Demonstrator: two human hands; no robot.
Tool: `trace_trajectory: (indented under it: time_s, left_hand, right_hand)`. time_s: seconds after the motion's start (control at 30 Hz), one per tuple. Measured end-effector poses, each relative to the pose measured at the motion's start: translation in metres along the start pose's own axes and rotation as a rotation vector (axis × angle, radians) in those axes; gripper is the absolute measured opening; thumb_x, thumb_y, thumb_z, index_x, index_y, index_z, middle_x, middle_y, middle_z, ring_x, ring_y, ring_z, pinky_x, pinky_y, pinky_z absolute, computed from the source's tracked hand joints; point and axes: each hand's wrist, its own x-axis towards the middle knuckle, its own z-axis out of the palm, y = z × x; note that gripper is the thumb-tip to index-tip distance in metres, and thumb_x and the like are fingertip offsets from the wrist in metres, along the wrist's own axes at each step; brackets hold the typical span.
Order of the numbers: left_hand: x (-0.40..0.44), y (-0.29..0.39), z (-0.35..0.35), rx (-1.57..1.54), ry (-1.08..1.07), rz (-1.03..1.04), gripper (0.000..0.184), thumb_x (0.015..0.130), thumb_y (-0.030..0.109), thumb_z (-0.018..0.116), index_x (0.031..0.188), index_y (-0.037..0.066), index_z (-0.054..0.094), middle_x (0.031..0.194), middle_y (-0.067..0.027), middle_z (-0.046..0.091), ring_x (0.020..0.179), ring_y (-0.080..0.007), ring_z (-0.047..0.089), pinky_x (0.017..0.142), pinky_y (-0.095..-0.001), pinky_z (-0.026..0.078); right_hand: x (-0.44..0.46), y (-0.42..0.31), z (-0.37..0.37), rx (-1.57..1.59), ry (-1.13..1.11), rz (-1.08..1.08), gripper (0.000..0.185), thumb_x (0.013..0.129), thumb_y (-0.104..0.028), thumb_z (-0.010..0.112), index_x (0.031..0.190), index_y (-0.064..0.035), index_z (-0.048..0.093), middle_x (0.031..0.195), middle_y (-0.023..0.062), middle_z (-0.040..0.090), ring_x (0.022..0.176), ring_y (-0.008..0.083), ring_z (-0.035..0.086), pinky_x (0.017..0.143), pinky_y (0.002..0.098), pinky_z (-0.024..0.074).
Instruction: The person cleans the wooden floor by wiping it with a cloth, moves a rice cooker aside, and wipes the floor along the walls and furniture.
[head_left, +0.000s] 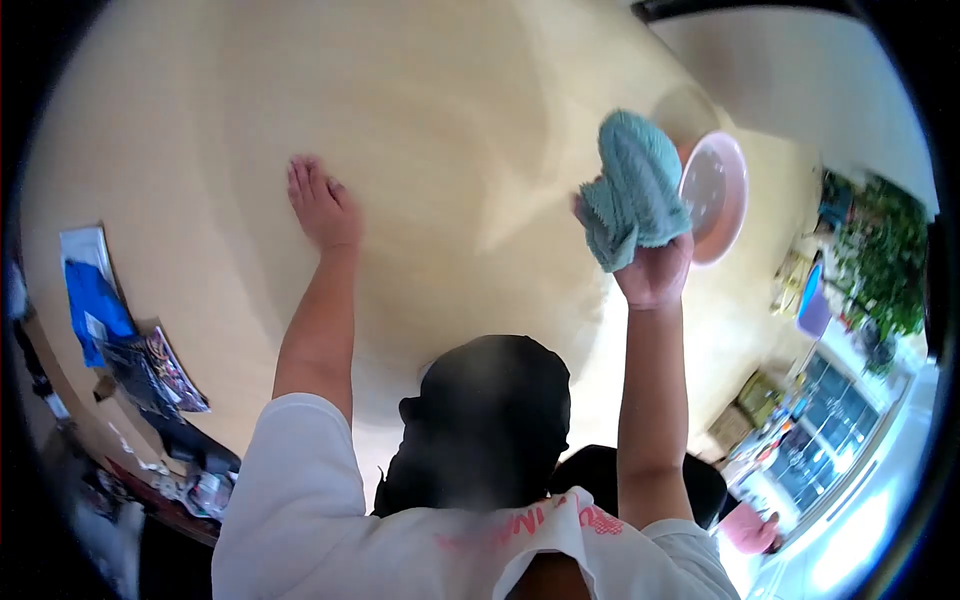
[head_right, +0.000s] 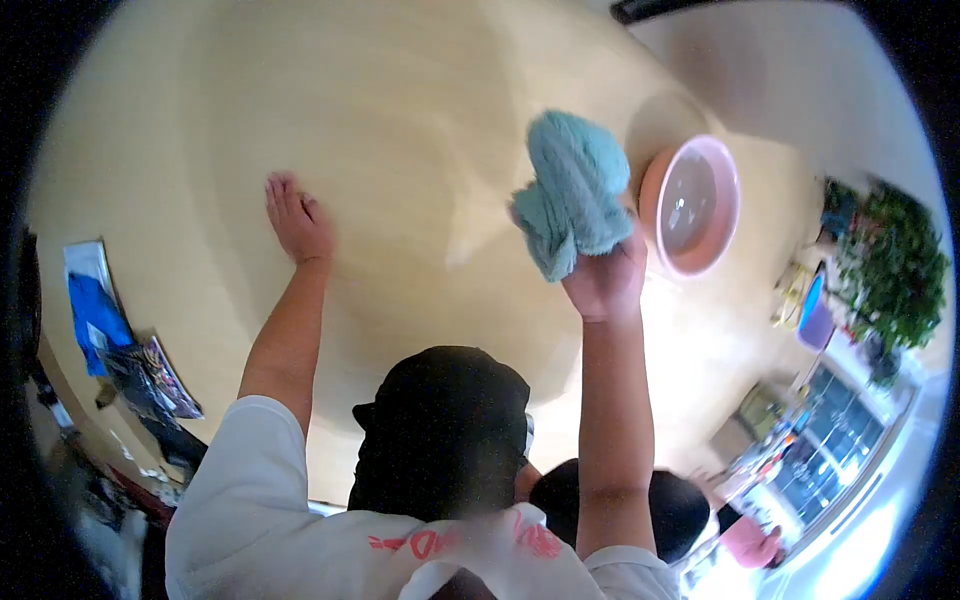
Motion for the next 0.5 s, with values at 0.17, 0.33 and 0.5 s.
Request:
trace_trajectory:
  time_s: [0.17, 0.33, 0.5]
  left_hand:
    - [0.001, 0.002, -0.008, -0.015, -0.029, 0.053, 0.045, 0.091, 0.014, 0.047, 0.133, 0.0, 0.049, 0.146, -0.0215, 0.041, 0.139, -0.0373, 0.033, 0.115, -0.0459, 0.025]
    - [-0.001, 0.003, -0.009, -0.066, -0.044, 0.072, 0.044, 0.092, 0.011, 0.046, 0.134, -0.004, 0.048, 0.147, -0.0225, 0.039, 0.14, -0.0364, 0.031, 0.116, -0.0442, 0.025]
    - [-0.001, -0.004, -0.004, -0.045, -0.029, 0.08, 0.043, 0.093, 0.013, 0.045, 0.133, -0.004, 0.049, 0.145, -0.0228, 0.041, 0.139, -0.0361, 0.032, 0.115, -0.044, 0.026]
  right_hand:
    - [-0.123, 0.038, -0.22, -0.119, 0.671, -0.304, 0.047, 0.091, -0.018, 0.053, 0.134, 0.0009, 0.047, 0.124, 0.016, 0.059, 0.11, 0.0306, 0.059, 0.095, 0.0467, 0.0487]
    - [-0.229, 0.046, -0.419, -0.525, 1.506, -0.302, 0.034, 0.088, -0.015, 0.057, 0.119, -0.0026, 0.063, 0.102, 0.0096, 0.067, 0.09, 0.0233, 0.062, 0.084, 0.0362, 0.0515]
    - [-0.158, 0.1, -0.437, -1.326, 1.643, -0.391, 0.029, 0.089, -0.024, 0.062, 0.103, 0.0002, 0.069, 0.102, 0.0144, 0.07, 0.094, 0.0275, 0.065, 0.085, 0.0388, 0.0498]
